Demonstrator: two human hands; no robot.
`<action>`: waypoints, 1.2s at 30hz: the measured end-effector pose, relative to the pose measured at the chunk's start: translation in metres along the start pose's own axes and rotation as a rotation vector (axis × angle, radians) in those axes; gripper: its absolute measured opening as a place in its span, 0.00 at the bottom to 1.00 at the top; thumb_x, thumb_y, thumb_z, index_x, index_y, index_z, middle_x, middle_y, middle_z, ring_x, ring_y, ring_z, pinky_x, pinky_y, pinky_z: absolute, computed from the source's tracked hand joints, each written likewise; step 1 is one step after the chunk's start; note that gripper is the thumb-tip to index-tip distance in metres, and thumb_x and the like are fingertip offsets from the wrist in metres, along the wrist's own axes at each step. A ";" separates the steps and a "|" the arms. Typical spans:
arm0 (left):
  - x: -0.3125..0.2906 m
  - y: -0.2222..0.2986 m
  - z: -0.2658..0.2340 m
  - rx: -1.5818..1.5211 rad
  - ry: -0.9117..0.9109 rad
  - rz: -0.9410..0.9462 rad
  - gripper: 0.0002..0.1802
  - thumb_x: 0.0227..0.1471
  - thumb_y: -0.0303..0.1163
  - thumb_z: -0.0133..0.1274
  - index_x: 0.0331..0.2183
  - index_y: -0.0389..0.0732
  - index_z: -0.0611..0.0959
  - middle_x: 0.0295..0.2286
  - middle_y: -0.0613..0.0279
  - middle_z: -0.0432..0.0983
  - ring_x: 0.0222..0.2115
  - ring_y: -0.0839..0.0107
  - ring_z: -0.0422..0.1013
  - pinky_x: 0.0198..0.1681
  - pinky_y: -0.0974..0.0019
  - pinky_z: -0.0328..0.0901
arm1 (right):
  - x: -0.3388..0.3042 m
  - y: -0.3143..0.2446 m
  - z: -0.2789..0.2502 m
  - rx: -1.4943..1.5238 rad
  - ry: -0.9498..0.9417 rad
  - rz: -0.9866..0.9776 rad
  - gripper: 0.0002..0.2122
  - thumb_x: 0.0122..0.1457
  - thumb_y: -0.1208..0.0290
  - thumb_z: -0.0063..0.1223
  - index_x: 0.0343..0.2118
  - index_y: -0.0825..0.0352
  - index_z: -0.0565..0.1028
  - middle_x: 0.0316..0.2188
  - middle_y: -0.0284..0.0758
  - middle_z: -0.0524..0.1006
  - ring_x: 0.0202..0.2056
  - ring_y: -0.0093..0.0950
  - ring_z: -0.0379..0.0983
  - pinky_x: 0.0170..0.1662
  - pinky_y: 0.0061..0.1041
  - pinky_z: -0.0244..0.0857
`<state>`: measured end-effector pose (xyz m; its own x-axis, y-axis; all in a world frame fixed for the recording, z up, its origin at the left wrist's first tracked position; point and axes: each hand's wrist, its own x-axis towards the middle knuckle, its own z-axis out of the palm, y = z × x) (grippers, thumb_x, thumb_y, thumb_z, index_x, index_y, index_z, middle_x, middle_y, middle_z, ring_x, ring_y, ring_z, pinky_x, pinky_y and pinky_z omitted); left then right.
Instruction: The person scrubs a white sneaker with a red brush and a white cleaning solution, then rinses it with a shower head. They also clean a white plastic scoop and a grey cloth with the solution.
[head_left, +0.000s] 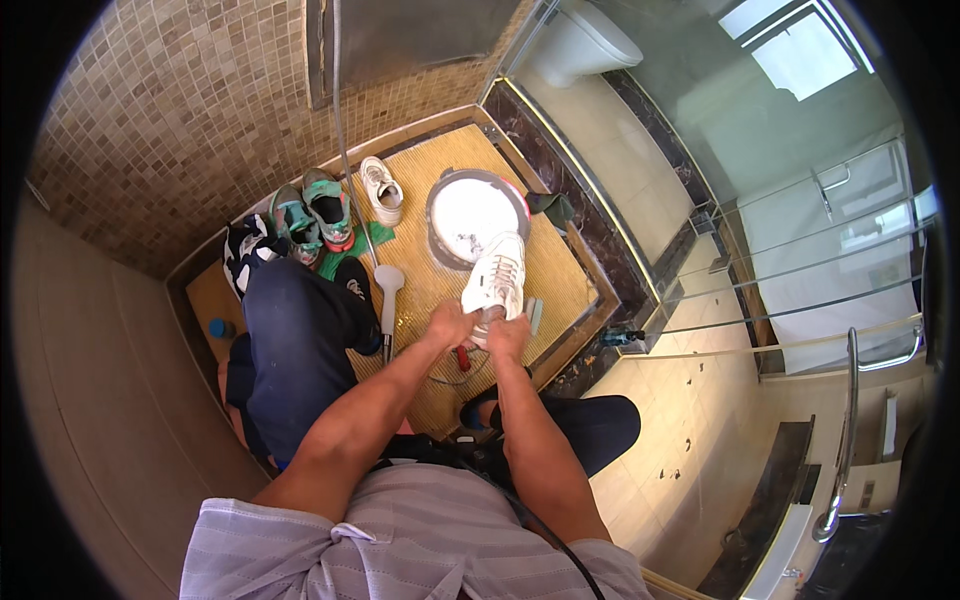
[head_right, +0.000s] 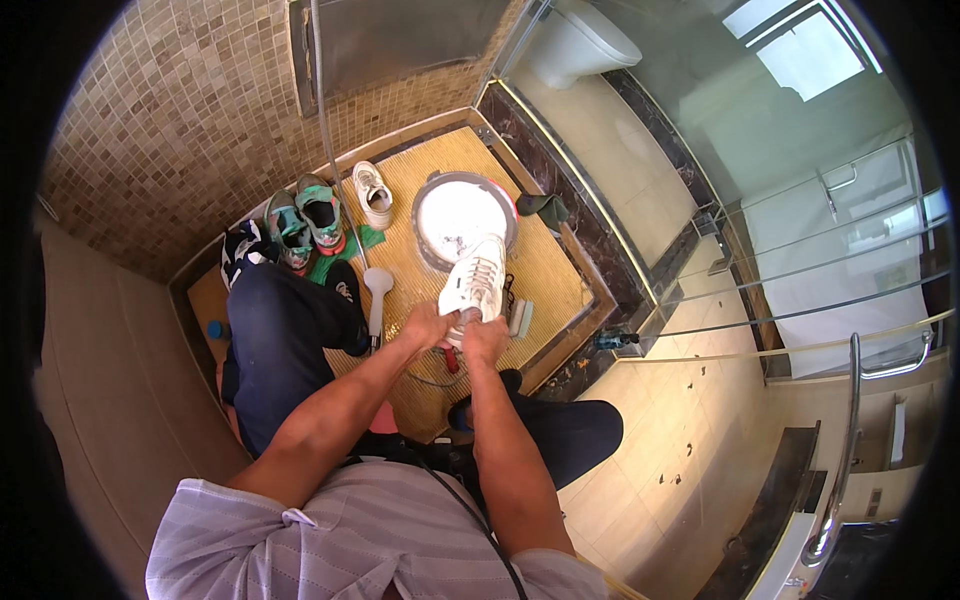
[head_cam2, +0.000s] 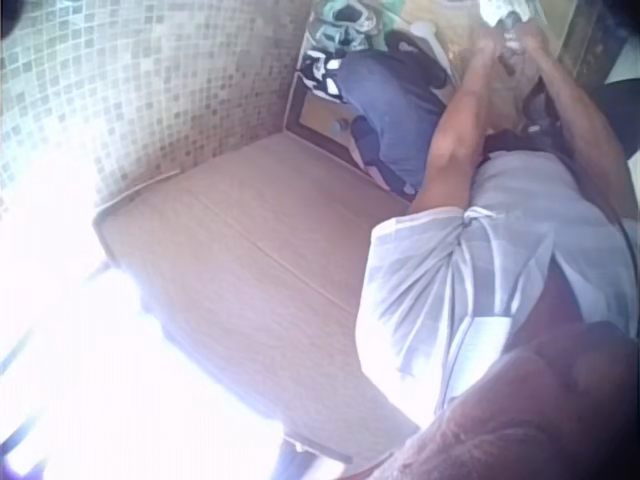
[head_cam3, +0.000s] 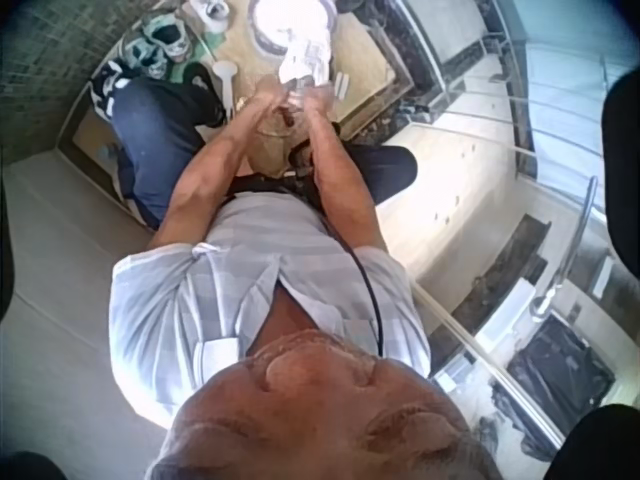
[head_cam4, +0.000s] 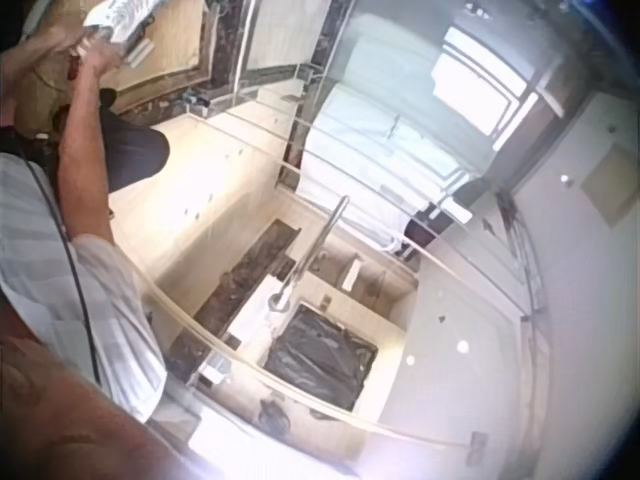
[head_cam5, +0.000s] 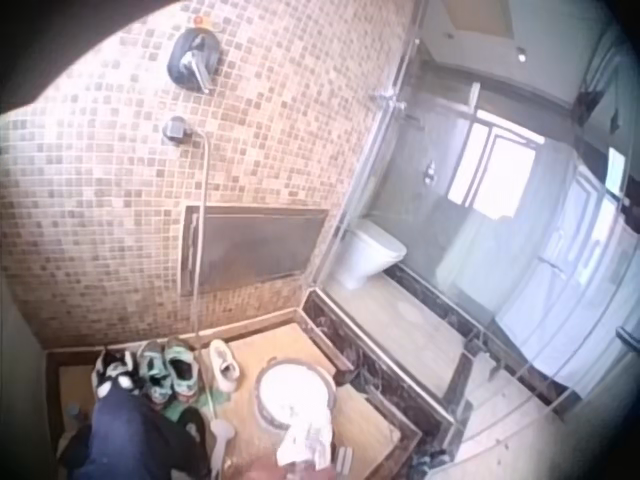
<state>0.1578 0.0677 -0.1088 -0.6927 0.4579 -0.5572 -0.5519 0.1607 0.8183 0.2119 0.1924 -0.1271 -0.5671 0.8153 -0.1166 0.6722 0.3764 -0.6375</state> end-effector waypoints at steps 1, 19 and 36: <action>0.000 -0.002 0.004 -0.046 0.003 0.003 0.13 0.60 0.28 0.56 0.44 0.30 0.84 0.34 0.53 0.83 0.29 0.65 0.79 0.23 0.65 0.76 | 0.006 0.006 0.003 0.067 -0.005 0.022 0.17 0.58 0.65 0.62 0.36 0.78 0.76 0.34 0.57 0.81 0.38 0.52 0.80 0.41 0.43 0.73; 0.008 -0.020 0.008 0.331 0.380 0.291 0.15 0.48 0.30 0.64 0.37 0.32 0.82 0.34 0.38 0.82 0.39 0.46 0.80 0.42 0.55 0.73 | 0.009 -0.009 0.013 0.347 -0.124 0.210 0.11 0.53 0.76 0.60 0.37 0.79 0.78 0.37 0.54 0.82 0.42 0.48 0.81 0.47 0.41 0.72; 0.012 -0.019 0.007 0.295 0.402 0.267 0.14 0.45 0.23 0.60 0.38 0.31 0.81 0.33 0.34 0.81 0.38 0.39 0.78 0.43 0.49 0.72 | -0.013 -0.026 0.000 -0.027 -0.039 -0.016 0.18 0.51 0.72 0.62 0.43 0.74 0.71 0.39 0.56 0.80 0.45 0.57 0.76 0.50 0.49 0.69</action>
<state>0.1638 0.0763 -0.1302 -0.9449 0.1561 -0.2878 -0.2198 0.3489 0.9110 0.2016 0.1721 -0.1095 -0.5959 0.7914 -0.1362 0.6751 0.4019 -0.6186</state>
